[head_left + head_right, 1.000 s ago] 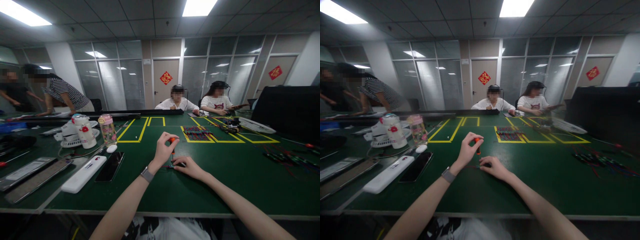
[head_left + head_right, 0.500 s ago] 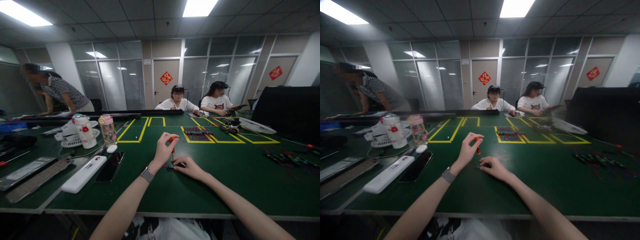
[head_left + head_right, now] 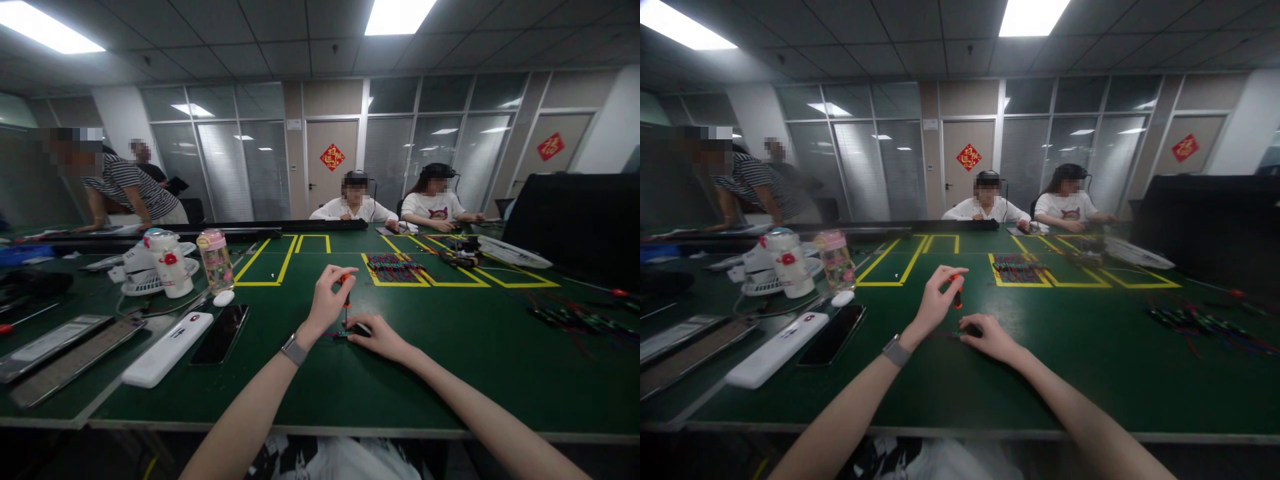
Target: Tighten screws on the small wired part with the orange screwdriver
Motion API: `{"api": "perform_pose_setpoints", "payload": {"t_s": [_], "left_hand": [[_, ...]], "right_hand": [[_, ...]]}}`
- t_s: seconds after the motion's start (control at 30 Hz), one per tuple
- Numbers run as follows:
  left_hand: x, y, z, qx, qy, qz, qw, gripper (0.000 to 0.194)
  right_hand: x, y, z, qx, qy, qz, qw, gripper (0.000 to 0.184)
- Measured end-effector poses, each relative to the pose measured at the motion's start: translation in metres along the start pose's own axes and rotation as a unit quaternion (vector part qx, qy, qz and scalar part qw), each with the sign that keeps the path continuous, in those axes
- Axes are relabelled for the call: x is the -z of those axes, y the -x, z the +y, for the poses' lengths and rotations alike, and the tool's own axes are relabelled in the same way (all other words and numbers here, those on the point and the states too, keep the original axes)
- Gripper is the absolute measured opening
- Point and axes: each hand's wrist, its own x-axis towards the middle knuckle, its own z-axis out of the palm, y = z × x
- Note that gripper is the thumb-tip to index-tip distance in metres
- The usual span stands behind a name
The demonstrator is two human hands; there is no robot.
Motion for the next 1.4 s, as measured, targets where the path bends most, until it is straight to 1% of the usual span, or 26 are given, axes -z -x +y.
{"api": "perform_pose_setpoints", "payload": {"t_s": [0.1, 0.17, 0.23, 0.37, 0.43, 0.6, 0.7, 0.8, 0.97, 1.03, 1.17, 1.23, 1.3, 1.4], "left_hand": [[-0.0003, -0.0002, 0.0000, 0.009, 0.042, -0.027, 0.999, 0.032], [-0.0008, -0.0003, -0.0008, 0.019, 0.057, -0.030, 0.998, 0.033], [-0.0010, -0.0003, -0.0015, 0.020, 0.050, -0.024, 0.998, 0.032], [-0.0005, 0.0000, -0.0008, -0.007, -0.011, 0.000, 1.000, 0.023], [-0.0003, 0.0003, 0.0002, -0.013, -0.023, 0.006, 1.000, 0.020], [-0.0013, 0.0008, 0.0016, 0.002, 0.017, -0.023, 1.000, 0.030], [-0.0020, 0.0006, 0.0008, 0.009, 0.040, -0.025, 0.999, 0.032], [-0.0020, 0.0005, -0.0001, 0.004, 0.021, -0.019, 1.000, 0.028], [-0.0008, 0.0009, 0.0000, -0.021, -0.036, 0.012, 0.999, 0.022], [-0.0006, 0.0010, 0.0009, -0.017, -0.033, 0.009, 0.999, 0.023], [-0.0009, 0.0012, 0.0025, -0.002, 0.018, -0.020, 1.000, 0.030], [-0.0010, 0.0014, 0.0028, 0.005, 0.032, -0.021, 0.999, 0.032], [-0.0008, 0.0014, 0.0030, 0.004, 0.023, -0.017, 1.000, 0.030], [-0.0003, 0.0010, 0.0037, -0.013, -0.019, -0.003, 1.000, 0.024]], "right_hand": [[0.0012, -0.0001, -0.0029, 0.001, -0.004, -0.004, 1.000, 0.014], [0.0020, 0.0000, -0.0047, 0.001, -0.010, -0.008, 1.000, 0.011], [0.0022, 0.0003, -0.0057, 0.001, -0.014, -0.011, 1.000, 0.010], [0.0012, 0.0007, -0.0048, -0.005, -0.021, -0.009, 1.000, 0.008], [0.0006, 0.0005, -0.0038, -0.008, -0.023, -0.008, 1.000, 0.008], [0.0006, -0.0001, -0.0044, -0.011, -0.022, -0.007, 1.000, 0.008], [0.0009, -0.0001, -0.0060, -0.011, -0.025, -0.008, 1.000, 0.006], [0.0009, 0.0000, -0.0063, -0.010, -0.028, -0.008, 1.000, 0.006], [0.0011, 0.0002, -0.0058, -0.010, -0.032, -0.008, 0.999, 0.007], [0.0013, 0.0002, -0.0063, -0.012, -0.032, -0.009, 0.999, 0.007], [0.0018, 0.0003, -0.0086, -0.013, -0.029, -0.007, 0.999, 0.007], [0.0020, 0.0002, -0.0096, -0.013, -0.027, -0.007, 1.000, 0.007], [0.0022, 0.0002, -0.0101, -0.014, -0.025, -0.008, 1.000, 0.006], [0.0024, 0.0001, -0.0096, -0.014, -0.024, -0.010, 1.000, 0.007]]}}
